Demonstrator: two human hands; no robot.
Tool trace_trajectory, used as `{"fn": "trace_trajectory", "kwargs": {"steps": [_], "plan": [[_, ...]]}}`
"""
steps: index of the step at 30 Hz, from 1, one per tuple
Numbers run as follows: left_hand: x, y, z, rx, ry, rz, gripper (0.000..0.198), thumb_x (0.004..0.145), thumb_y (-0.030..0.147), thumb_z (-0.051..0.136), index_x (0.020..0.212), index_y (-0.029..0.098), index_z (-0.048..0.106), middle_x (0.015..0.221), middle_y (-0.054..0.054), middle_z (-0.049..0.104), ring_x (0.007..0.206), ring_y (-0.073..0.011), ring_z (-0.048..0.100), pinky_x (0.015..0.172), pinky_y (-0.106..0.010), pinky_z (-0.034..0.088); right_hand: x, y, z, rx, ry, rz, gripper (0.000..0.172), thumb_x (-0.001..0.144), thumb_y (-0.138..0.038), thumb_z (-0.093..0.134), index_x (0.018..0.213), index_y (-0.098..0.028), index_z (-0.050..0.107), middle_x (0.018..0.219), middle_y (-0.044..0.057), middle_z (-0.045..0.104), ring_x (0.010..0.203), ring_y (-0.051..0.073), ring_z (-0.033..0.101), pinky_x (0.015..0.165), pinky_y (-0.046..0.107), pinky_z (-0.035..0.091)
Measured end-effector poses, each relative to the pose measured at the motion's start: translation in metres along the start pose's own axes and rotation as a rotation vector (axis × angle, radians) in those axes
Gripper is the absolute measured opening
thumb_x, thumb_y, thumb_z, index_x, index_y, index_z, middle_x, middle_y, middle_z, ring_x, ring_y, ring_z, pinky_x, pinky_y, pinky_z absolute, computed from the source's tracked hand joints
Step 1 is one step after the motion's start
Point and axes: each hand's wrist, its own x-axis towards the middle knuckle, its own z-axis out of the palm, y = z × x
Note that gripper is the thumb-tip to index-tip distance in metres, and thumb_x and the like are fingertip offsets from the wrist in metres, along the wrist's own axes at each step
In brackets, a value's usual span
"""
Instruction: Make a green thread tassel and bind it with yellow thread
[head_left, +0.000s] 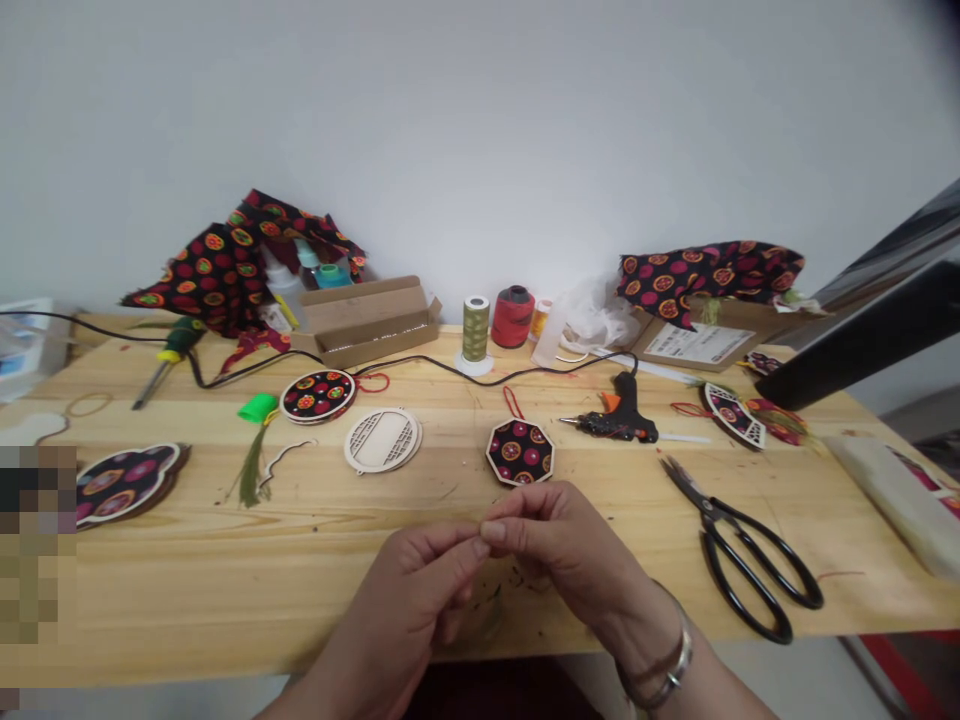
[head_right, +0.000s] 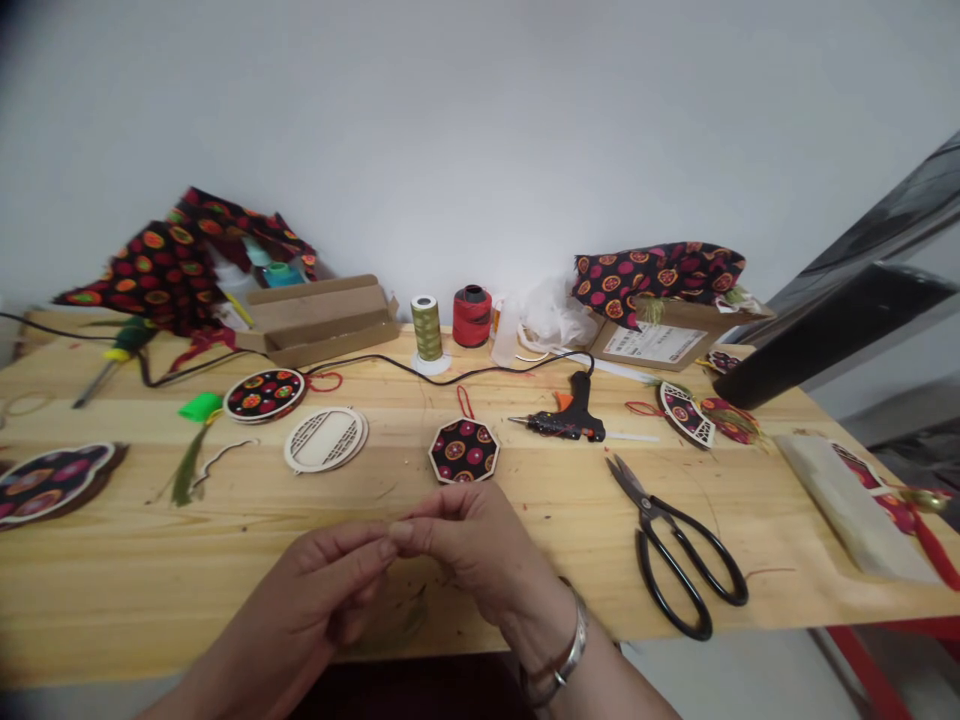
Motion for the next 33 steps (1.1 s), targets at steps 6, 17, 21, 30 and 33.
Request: {"fn": "trace_trajectory", "kwargs": {"steps": [6, 17, 21, 30, 33], "plan": [[-0.0004, 0.004, 0.0015, -0.255, 0.02, -0.081, 0.024, 0.072, 0.037, 0.061, 0.062, 0.015, 0.067, 0.048, 0.008, 0.029, 0.047, -0.0085, 0.016, 0.041, -0.022, 0.016, 0.0002, -0.0012, 0.0054, -0.09, 0.098, -0.102, 0.015, 0.063, -0.024, 0.072, 0.056, -0.013, 0.064, 0.05, -0.005, 0.056, 0.041, 0.002, 0.031, 0.044, 0.019, 0.025], [-0.0009, 0.0032, -0.0024, -0.284, 0.02, -0.137, 0.014, 0.068, 0.018, 0.064, 0.08, 0.013, 0.071, 0.049, 0.008, 0.035, 0.045, -0.0061, 0.019, 0.041, -0.02, 0.016, 0.0055, 0.004, 0.0021, -0.208, 0.138, -0.143, 0.014, 0.068, -0.025, 0.066, 0.06, -0.014, 0.064, 0.055, -0.002, 0.062, 0.052, 0.008, 0.05, 0.057, 0.022, 0.037], [-0.0007, 0.0035, -0.001, -0.203, 0.022, -0.1, 0.013, 0.068, 0.026, 0.07, 0.071, 0.013, 0.07, 0.05, 0.008, 0.039, 0.044, -0.005, 0.023, 0.041, -0.019, 0.016, 0.0052, 0.0045, 0.0014, -0.26, 0.152, -0.14, 0.016, 0.069, -0.028, 0.066, 0.062, -0.014, 0.063, 0.056, -0.001, 0.061, 0.054, 0.009, 0.048, 0.057, 0.023, 0.035], [-0.0009, 0.001, -0.0005, -0.048, 0.061, -0.053, 0.023, 0.07, 0.036, 0.07, 0.07, 0.013, 0.072, 0.049, 0.007, 0.042, 0.041, -0.004, 0.025, 0.039, -0.02, 0.015, 0.0043, 0.0033, 0.0011, -0.311, 0.172, -0.142, 0.018, 0.069, -0.029, 0.064, 0.06, -0.015, 0.058, 0.052, -0.005, 0.047, 0.052, 0.008, 0.035, 0.052, 0.023, 0.028], [-0.0003, -0.0003, -0.0001, -0.023, 0.066, -0.036, 0.024, 0.071, 0.037, 0.068, 0.072, 0.013, 0.073, 0.049, 0.008, 0.039, 0.04, -0.0039, 0.025, 0.039, -0.02, 0.015, 0.0052, 0.0035, 0.0011, -0.32, 0.159, -0.137, 0.019, 0.07, -0.03, 0.064, 0.061, -0.014, 0.059, 0.053, -0.004, 0.047, 0.052, 0.008, 0.036, 0.053, 0.023, 0.028]]}}
